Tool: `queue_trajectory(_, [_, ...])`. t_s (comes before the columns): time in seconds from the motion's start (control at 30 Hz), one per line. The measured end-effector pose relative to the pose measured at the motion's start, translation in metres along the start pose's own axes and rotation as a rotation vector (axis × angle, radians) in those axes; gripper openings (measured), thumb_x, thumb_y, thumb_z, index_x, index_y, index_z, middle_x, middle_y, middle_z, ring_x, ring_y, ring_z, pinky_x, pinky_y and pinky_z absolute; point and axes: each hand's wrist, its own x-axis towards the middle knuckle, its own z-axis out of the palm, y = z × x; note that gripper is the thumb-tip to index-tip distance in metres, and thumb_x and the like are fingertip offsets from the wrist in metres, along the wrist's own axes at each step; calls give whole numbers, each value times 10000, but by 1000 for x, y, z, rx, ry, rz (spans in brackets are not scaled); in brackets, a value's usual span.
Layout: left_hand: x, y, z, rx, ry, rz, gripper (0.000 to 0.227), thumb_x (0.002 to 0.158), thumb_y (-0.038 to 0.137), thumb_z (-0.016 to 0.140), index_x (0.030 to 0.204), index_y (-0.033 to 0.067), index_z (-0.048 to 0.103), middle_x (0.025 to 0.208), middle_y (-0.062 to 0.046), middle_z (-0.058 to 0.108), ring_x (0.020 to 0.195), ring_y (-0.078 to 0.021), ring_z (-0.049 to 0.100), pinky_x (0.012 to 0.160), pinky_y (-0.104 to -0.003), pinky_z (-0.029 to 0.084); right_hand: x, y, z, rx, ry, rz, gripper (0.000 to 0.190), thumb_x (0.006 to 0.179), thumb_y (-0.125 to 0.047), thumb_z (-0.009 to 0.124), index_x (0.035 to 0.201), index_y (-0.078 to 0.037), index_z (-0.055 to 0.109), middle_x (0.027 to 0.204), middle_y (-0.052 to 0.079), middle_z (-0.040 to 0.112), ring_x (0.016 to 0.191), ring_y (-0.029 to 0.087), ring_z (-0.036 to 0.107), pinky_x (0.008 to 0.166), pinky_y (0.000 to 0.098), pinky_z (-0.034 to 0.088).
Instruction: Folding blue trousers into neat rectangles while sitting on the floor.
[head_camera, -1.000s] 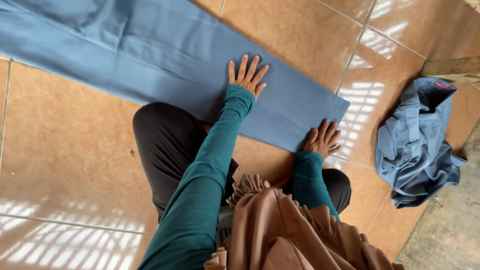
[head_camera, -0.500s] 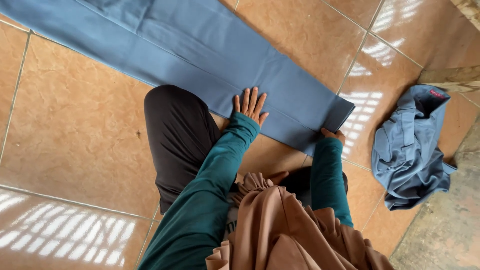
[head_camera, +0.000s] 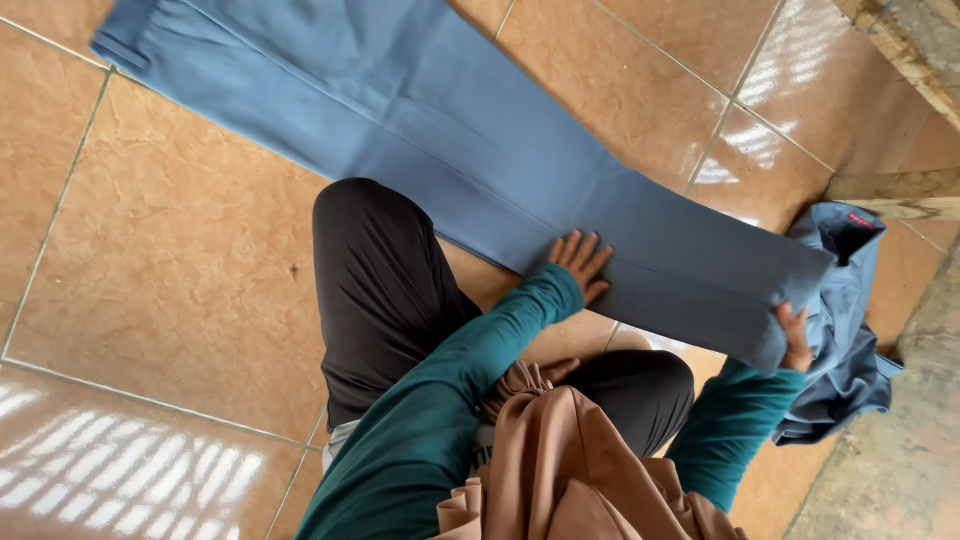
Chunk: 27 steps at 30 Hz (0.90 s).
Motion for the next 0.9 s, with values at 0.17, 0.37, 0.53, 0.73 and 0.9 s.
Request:
queue_trajectory(0.17, [35, 50, 20, -629, -465, 51, 667, 953, 479, 531, 1528, 163, 414, 1599, -183, 372, 1379, -390, 478, 1156, -438, 383, 0, -70, 48, 38, -114, -103, 818, 871, -148, 636, 1643, -114, 367, 1316, 138, 698, 980, 214, 771, 888, 281, 678])
queue_trajectory(0.37, [129, -98, 93, -1234, -334, -444, 674, 1018, 711, 380, 1546, 299, 461, 1561, -108, 474, 1397, -406, 487, 1183, -570, 378, 182, 120, -4, -462, -273, -392, 976, 871, 40, 867, 1628, -324, 370, 1350, 169, 598, 1058, 311, 647, 816, 535, 596])
queue_trajectory(0.53, [85, -272, 12, -1158, -376, -1099, 961, 841, 911, 249, 1551, 281, 398, 1550, -146, 462, 1396, -417, 473, 1109, -621, 360, 20, 73, 263, 38, -481, 129, 796, 977, -78, 736, 1617, -197, 278, 1086, 134, 648, 865, 355, 724, 630, 602, 679])
queue_trajectory(0.73, [69, -254, -38, -539, -390, -932, 892, 871, 687, 649, 1582, 264, 317, 1586, -76, 421, 1387, -307, 497, 1124, -530, 425, 40, 143, 241, -138, -257, 205, 452, 974, -78, 728, 1403, -74, 585, 952, 130, 618, 792, 338, 727, 674, 574, 707])
queue_trajectory(0.9, [73, -213, -102, -205, -421, -918, 694, 1006, 447, 562, 1590, 312, 213, 1471, -93, 554, 1321, -321, 560, 1057, -571, 466, 44, 153, 212, -272, -107, 205, 316, 976, -94, 688, 1292, -100, 680, 965, 131, 651, 756, 289, 737, 612, 500, 707])
